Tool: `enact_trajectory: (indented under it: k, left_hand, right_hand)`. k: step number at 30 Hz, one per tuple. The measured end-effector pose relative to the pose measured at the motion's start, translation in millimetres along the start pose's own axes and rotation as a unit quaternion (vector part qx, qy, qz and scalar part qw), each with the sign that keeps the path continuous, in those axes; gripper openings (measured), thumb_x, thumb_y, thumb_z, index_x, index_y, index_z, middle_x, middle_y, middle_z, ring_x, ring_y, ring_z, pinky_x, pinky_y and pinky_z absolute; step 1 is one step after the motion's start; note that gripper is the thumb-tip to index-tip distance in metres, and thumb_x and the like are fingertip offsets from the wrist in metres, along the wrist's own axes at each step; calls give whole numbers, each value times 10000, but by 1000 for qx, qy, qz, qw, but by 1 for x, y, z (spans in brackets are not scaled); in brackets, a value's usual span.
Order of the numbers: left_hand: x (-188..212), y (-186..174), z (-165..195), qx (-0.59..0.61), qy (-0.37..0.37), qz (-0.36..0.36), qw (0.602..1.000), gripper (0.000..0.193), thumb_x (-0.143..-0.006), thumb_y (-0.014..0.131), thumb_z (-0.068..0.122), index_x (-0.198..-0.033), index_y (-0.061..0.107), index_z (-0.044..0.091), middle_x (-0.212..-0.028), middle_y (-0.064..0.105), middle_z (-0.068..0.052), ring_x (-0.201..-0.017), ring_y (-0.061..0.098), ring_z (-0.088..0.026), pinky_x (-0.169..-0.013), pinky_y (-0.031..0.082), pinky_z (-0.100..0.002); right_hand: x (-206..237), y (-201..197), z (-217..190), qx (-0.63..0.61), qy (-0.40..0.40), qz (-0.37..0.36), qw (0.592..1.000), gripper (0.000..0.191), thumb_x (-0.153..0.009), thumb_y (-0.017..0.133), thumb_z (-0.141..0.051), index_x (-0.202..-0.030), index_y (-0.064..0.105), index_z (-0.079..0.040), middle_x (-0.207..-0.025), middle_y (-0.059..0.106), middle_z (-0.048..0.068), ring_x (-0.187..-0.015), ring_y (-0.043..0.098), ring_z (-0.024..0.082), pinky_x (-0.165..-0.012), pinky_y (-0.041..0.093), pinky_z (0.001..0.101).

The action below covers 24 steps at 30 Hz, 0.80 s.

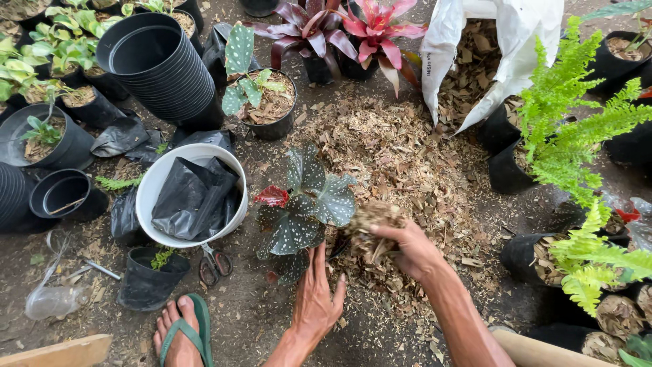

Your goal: The person tops up the pot of a spotted begonia plant with wood chip mulch, grabbing handfuls of chips from a pile on the ground, spreading them around the base of the plant, and pressing the material down with both hands. They rotate the pot and repeat the filling and firming until the pot is topped up.

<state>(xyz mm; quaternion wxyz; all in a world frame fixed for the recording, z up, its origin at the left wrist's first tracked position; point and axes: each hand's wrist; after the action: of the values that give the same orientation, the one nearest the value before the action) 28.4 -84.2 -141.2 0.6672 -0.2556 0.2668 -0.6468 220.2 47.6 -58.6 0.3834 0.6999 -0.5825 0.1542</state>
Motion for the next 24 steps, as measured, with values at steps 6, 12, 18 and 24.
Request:
enact_trajectory:
  k: [6, 12, 18, 24]
  left_hand:
    - [-1, -3, 3, 6, -12, -2, 1000, 837, -929, 600, 170, -1557, 97, -60, -1574, 185, -399, -1445, 285, -532, -1181, 304, -542]
    - [0, -8, 8, 37, 9, 6, 999, 869, -879, 620, 87, -1554, 93, -58, -1576, 197, -401, -1391, 385, -513, -1149, 376, -528]
    - [1, -12, 5, 32, 23, 9, 999, 894, -872, 628, 61, -1563, 73, -62, -1547, 264, -410, -1324, 472, -499, -1103, 428, -513]
    - [2, -9, 3, 32, -11, -29, 999, 895, -877, 600, 27, -1593, 65, -13, -1371, 506, -346, -976, 638, -346, -913, 544, -475]
  right_hand:
    - [3, 18, 7, 150, 8, -48, 988, 460, -874, 706, -37, -1329, 660, 1, -934, 759, 143, -615, 544, 151, -537, 506, 291]
    - [10, 28, 18, 474, 11, 40, 879, 590, -917, 619, -91, -1483, 495, -204, -1193, 715, 96, -707, 608, 202, -672, 567, 361]
    - [18, 24, 31, 731, -364, -24, 576, 539, -801, 625, 35, -1335, 601, -37, -1345, 625, 141, -1169, 589, 253, -1039, 472, 456]
    - [1, 47, 42, 841, -196, -71, 500, 371, -837, 608, 0, -1207, 639, 21, -1468, 403, 293, -1175, 540, 349, -975, 501, 464]
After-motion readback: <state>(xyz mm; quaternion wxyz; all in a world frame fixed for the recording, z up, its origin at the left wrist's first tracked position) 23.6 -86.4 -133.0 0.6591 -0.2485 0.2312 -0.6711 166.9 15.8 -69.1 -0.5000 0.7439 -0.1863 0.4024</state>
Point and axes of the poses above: each hand's wrist, its own x-axis away from the middle knuckle, its own y-axis out of the palm, z = x × y
